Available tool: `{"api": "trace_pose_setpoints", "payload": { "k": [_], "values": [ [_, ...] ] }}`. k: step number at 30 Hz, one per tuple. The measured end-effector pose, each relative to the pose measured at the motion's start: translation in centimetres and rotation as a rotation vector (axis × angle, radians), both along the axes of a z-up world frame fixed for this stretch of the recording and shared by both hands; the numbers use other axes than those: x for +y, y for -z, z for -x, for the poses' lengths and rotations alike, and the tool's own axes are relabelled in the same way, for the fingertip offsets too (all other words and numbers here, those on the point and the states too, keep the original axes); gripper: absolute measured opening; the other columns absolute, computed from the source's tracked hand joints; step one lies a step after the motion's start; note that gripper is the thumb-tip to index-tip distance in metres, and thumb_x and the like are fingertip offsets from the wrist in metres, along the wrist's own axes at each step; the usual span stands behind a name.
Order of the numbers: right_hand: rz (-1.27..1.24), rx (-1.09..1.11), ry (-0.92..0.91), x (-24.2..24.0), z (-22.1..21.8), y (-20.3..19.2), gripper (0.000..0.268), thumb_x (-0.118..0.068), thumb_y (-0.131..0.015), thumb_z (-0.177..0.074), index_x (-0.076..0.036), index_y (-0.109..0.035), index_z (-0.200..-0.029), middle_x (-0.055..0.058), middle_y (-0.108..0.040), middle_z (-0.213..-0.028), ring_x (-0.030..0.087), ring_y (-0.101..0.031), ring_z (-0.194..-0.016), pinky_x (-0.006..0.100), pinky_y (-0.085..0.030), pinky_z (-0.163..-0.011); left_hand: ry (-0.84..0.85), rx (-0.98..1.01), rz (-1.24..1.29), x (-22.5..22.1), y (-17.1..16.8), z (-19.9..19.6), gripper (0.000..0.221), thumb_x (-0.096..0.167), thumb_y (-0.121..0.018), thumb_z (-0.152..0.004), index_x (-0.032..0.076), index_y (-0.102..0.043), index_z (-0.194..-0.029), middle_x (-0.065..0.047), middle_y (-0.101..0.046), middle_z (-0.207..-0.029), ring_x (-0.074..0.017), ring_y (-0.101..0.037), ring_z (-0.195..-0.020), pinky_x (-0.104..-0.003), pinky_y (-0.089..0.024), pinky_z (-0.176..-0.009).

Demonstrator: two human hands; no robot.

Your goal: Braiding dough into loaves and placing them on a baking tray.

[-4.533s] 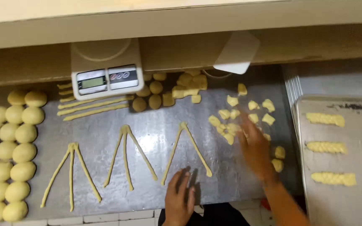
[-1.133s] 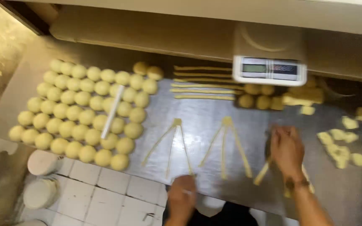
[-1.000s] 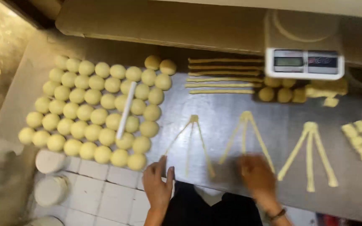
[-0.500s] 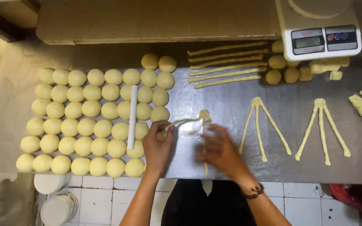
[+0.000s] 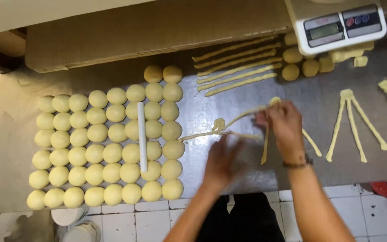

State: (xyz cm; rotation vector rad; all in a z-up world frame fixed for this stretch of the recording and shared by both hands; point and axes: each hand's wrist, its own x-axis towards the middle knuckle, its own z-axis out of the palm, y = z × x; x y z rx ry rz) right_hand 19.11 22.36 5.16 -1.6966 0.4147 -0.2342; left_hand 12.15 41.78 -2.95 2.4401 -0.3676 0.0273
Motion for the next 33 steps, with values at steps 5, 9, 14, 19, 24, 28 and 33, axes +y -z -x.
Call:
{"api": "trace_pose_setpoints", "payload": {
  "k": [5, 9, 14, 19, 24, 28, 33],
  "values": [
    [0.171, 0.182, -0.041, 5.7, 1.2, -1.2, 0.02, -0.013, -0.077, -0.086, -0.015, -0.063, -0.1, 0.01, -0.077, -0.09, 0.027, -0.075, -0.088, 0.041, -0.056, -0.08, -0.239, -0.456, -0.427, 8.8, -1.6, -4.1, 0.015, 0.004, -0.067, -0.086, 0.007, -0.075, -0.099, -0.026, -0.065, -0.131, -0.0492, -0.056, -0.132, -0.066, -0.034, -0.113],
    [0.281, 0.345, -0.288, 11.5, 4.5, 0.2, 0.034, -0.023, -0.077, -0.086, -0.022, -0.06, -0.116, 0.009, -0.075, -0.111, 0.036, -0.073, -0.106, 0.048, -0.059, -0.088, -0.201, -0.219, -0.144, 9.9, -3.2, -5.9, 0.005, 0.015, -0.073, -0.081, 0.016, -0.073, -0.086, -0.007, -0.074, -0.108, -0.0299, -0.068, -0.118, -0.057, -0.03, -0.119],
    [0.325, 0.137, -0.36, 7.7, 5.3, 3.5, 0.043, -0.025, -0.063, -0.094, -0.006, -0.059, -0.132, 0.028, -0.066, -0.128, 0.054, -0.063, -0.114, 0.063, -0.053, -0.091, -0.234, -0.023, 0.152, 8.6, -5.1, -4.8, 0.021, 0.015, -0.073, -0.088, 0.022, -0.074, -0.107, -0.001, -0.077, -0.098, -0.0258, -0.073, -0.099, -0.042, -0.052, -0.097],
    [1.175, 0.157, -0.058, 0.1, 4.9, 8.1, 0.016, -0.029, -0.084, -0.077, -0.03, -0.074, -0.089, -0.007, -0.063, -0.116, 0.029, -0.063, -0.109, 0.042, -0.052, -0.083, -0.265, -0.124, -0.044, 1.8, 4.6, -0.2, 0.008, 0.028, -0.069, -0.094, 0.028, -0.073, -0.101, 0.009, -0.071, -0.1, -0.0072, -0.071, -0.101, -0.021, -0.054, -0.087],
    [0.328, 0.06, -0.053, 2.6, 4.6, 3.0, 0.006, -0.003, -0.068, -0.09, -0.006, -0.064, -0.092, 0.004, -0.078, -0.102, 0.016, -0.068, -0.083, 0.028, -0.054, -0.076, -0.01, 0.125, 0.291, 3.3, -3.0, 0.8, 0.049, 0.018, -0.066, -0.087, 0.003, -0.06, -0.133, -0.021, -0.055, -0.138, -0.0376, -0.056, -0.121, -0.045, -0.045, -0.103],
    [0.441, 0.276, -0.125, 8.1, 8.2, 6.3, 0.032, -0.016, -0.072, -0.079, -0.016, -0.07, -0.111, 0.002, -0.074, -0.087, 0.019, -0.069, -0.074, 0.034, -0.056, -0.07, -0.089, -0.195, -0.183, 9.3, -3.3, -2.5, 0.012, 0.015, -0.072, -0.081, 0.005, -0.075, -0.086, -0.015, -0.061, -0.136, -0.0408, -0.045, -0.142, -0.061, -0.029, -0.119],
    [0.456, 0.148, -0.28, 10.2, 9.1, 8.3, 0.047, -0.024, -0.076, -0.084, -0.01, -0.061, -0.126, 0.007, -0.072, -0.109, 0.025, -0.071, -0.091, 0.037, -0.056, -0.079, -0.267, 0.033, 0.242, 7.8, -7.3, -4.1, 0.021, 0.01, -0.074, -0.081, 0.007, -0.072, -0.103, -0.004, -0.074, -0.097, -0.02, -0.063, -0.089, -0.038, -0.046, -0.087]
  ]
}}
